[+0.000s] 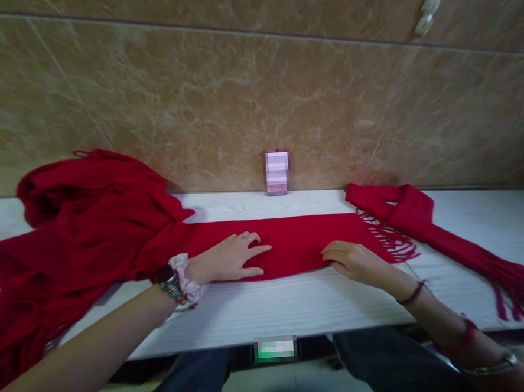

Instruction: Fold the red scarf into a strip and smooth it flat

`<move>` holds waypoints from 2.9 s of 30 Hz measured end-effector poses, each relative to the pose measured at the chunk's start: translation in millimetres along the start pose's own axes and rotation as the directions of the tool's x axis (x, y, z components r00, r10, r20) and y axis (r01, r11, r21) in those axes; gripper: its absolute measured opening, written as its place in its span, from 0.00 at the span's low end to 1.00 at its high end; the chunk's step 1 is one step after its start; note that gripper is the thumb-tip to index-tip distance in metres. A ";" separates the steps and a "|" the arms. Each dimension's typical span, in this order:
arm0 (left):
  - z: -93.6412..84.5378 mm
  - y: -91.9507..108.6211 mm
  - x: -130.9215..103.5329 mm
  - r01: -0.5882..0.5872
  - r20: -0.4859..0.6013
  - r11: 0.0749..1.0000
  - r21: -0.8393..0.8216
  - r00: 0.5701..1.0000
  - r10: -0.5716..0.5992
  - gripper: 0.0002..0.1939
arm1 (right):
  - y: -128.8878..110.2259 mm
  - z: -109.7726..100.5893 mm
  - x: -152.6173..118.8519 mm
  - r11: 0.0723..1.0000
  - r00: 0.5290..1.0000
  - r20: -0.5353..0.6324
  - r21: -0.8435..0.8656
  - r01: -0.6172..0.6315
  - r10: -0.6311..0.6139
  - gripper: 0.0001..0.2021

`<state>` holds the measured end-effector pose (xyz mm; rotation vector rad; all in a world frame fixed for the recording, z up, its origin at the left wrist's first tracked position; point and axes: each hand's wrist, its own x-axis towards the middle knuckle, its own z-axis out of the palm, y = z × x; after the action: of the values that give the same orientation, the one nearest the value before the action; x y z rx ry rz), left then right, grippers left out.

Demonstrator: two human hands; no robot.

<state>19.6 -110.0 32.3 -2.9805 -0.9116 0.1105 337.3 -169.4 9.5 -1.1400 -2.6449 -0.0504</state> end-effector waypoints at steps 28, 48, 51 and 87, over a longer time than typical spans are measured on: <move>12.4 11.1 -17.6 0.004 -0.063 1.000 -0.020 0.998 -0.005 0.23 | 9.0 2.8 -19.3 0.997 0.995 -0.071 -0.018 -0.073 0.072 0.16; -23.9 2.8 -6.3 0.096 0.074 0.978 -0.187 0.994 -0.083 0.27 | 1.0 -41.8 8.1 0.991 0.965 0.229 0.001 -0.134 0.131 0.19; -2.4 2.3 -15.2 0.111 0.123 0.990 -0.082 0.987 -0.100 0.32 | 13.3 -20.8 -9.6 0.989 0.959 0.251 0.032 -0.146 0.134 0.22; 28.3 13.8 -30.6 0.216 -0.115 0.976 -0.035 0.969 -0.219 0.25 | 26.0 -1.0 -45.8 0.956 0.952 -0.132 -0.064 -0.287 0.277 0.18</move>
<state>-0.1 -138.5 5.4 -2.8456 -1.2219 -0.0802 386.4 -184.1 -2.8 -1.4825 -2.3691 -0.1707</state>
